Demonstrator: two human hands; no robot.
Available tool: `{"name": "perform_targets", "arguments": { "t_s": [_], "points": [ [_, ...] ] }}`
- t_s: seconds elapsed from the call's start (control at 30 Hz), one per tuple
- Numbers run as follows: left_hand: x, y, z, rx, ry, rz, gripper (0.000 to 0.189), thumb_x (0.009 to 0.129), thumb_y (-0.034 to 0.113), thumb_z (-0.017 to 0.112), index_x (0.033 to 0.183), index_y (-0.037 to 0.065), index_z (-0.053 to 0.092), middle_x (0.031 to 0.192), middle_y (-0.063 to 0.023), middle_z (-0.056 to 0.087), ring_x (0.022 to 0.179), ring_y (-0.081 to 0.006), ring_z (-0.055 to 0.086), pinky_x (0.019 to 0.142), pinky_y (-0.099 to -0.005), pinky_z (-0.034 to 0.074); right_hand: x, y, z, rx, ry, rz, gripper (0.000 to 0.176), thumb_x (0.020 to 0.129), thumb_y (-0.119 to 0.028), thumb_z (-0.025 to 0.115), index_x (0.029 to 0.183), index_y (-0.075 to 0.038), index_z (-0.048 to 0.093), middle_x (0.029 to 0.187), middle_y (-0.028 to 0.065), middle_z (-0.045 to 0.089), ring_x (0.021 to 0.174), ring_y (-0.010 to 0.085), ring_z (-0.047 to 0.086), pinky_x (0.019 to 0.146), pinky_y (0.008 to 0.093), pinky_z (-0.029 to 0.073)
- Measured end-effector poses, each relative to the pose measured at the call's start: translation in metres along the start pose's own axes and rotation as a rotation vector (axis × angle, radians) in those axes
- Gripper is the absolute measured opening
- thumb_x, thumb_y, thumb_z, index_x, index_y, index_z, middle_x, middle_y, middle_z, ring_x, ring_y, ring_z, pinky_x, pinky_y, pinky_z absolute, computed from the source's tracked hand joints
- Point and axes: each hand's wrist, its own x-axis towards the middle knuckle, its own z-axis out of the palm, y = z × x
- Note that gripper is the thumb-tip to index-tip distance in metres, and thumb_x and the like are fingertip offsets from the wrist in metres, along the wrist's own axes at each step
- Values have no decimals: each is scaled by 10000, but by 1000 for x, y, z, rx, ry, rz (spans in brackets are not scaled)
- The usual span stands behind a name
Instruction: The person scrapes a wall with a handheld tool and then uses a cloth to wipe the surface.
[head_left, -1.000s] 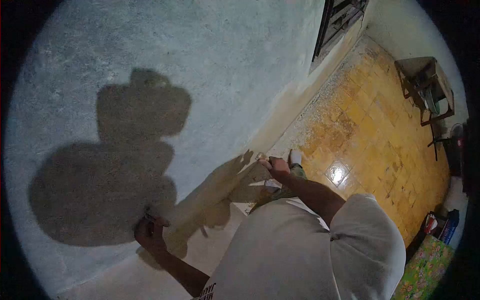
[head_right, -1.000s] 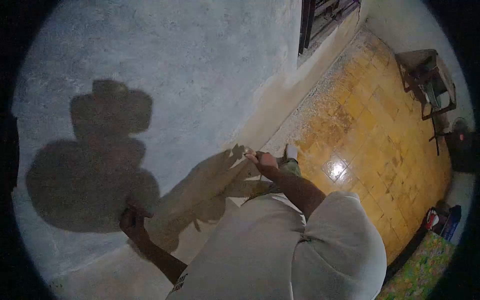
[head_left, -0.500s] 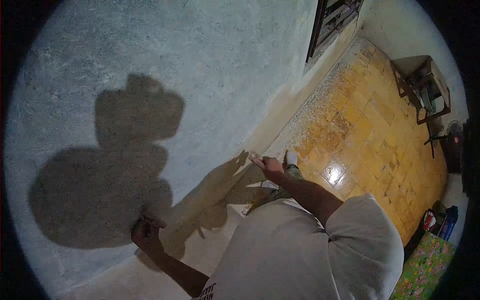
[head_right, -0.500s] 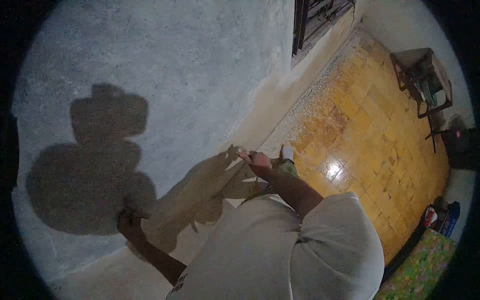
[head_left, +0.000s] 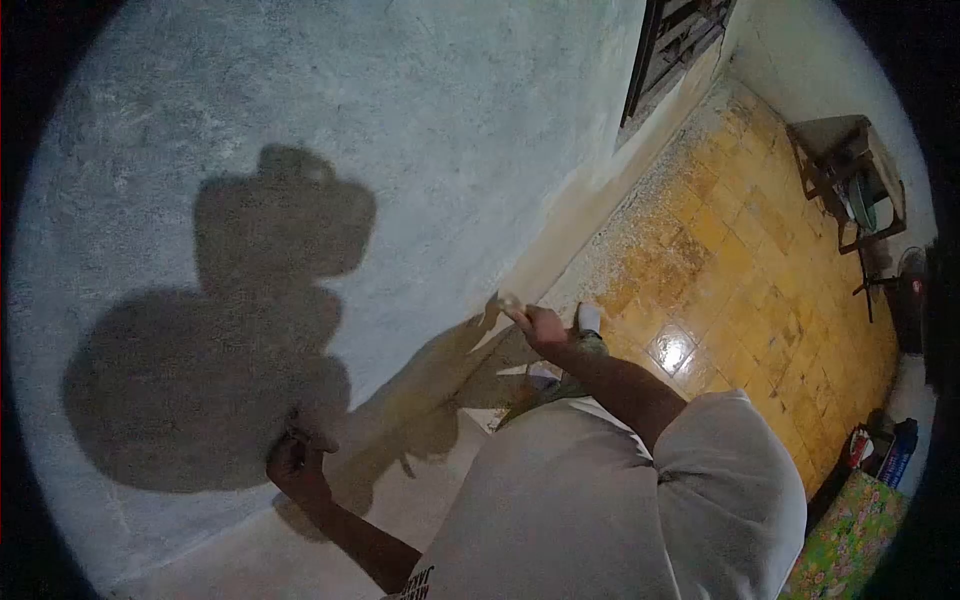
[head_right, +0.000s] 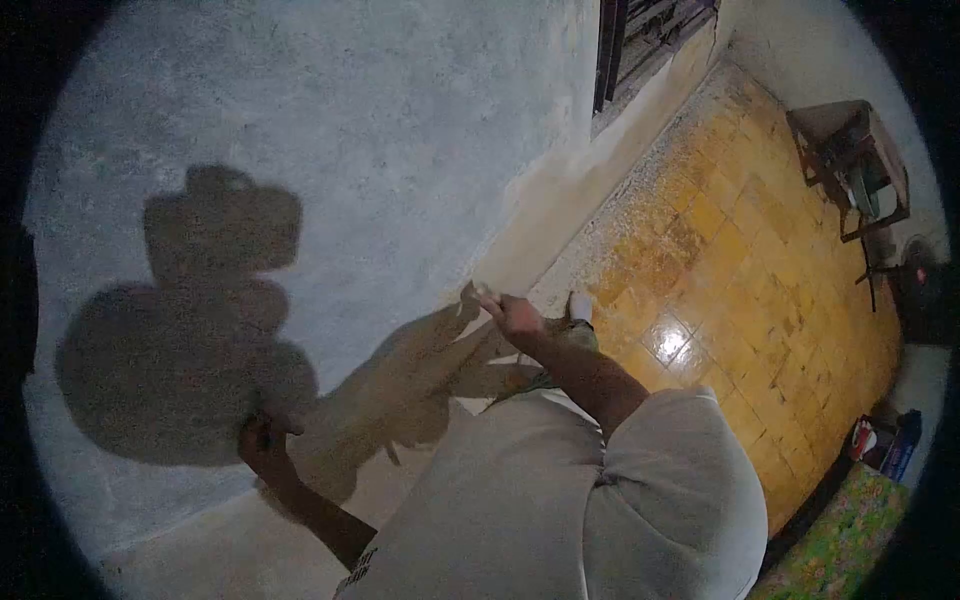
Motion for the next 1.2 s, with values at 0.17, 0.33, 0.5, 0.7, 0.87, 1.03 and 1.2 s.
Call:
{"name": "perform_targets", "arguments": {
  "t_s": [0.17, 0.33, 0.5, 0.7, 0.87, 1.03, 1.2],
  "points": [
    [-1, -10, -5, 211, -22, 63, 241, 764, 267, 628, 683, 42, 595, 575, -30, 553, 522, -120, 479, 513, -260, 393, 17, -3, 2, -22, -10, 48, 632, 802, -596, 430, 761, 20, 564, 629, 199, 550, 599, 341, 537, 591, 416, 416],
    [-3, -6, 0, -62, 17, -104, 49, 726, 51, 616, 682, 31, 607, 608, -55, 608, 551, -136, 568, 539, -271, 451, -8, 39, 3, -61, -15, 50, 617, 806, -573, 450, 747, 33, 556, 613, 209, 535, 588, 352, 525, 582, 413, 418],
    [0, -2, -4, 73, -58, -54, 87, 737, 90, 639, 679, 35, 603, 595, -58, 609, 549, -126, 573, 542, -262, 448, 22, 20, 14, -107, 58, 32, 605, 810, -562, 454, 739, 28, 566, 623, 207, 548, 618, 362, 551, 582, 433, 419],
    [0, -9, -3, 2, -32, -53, 105, 745, 104, 630, 691, 24, 586, 603, -50, 590, 531, -112, 537, 549, -270, 443, 8, 14, 5, -95, 85, -23, 623, 804, -567, 461, 721, 43, 556, 606, 217, 538, 605, 364, 546, 578, 431, 416],
    [-2, -14, -6, 82, -70, -132, 113, 759, 90, 614, 686, 16, 568, 601, -53, 571, 553, -125, 538, 574, -318, 469, 4, 52, 16, -85, 87, -56, 637, 805, -574, 453, 706, 48, 546, 578, 217, 517, 554, 350, 511, 563, 419, 411],
    [-3, -21, -6, 152, -31, 61, 91, 703, 80, 654, 715, 21, 586, 602, -31, 578, 527, -82, 502, 523, -226, 403, 20, -2, 2, -73, 40, 31, 648, 803, -586, 441, 727, 47, 557, 586, 224, 523, 555, 339, 522, 551, 419, 399],
    [-7, -18, -3, -70, -9, -132, 105, 706, 80, 664, 712, 22, 577, 597, -32, 573, 527, -94, 508, 528, -247, 422, -5, 35, 8, -104, 82, 5, 644, 800, -589, 440, 700, 36, 557, 548, 203, 501, 539, 350, 502, 542, 429, 395]
  ]
}}
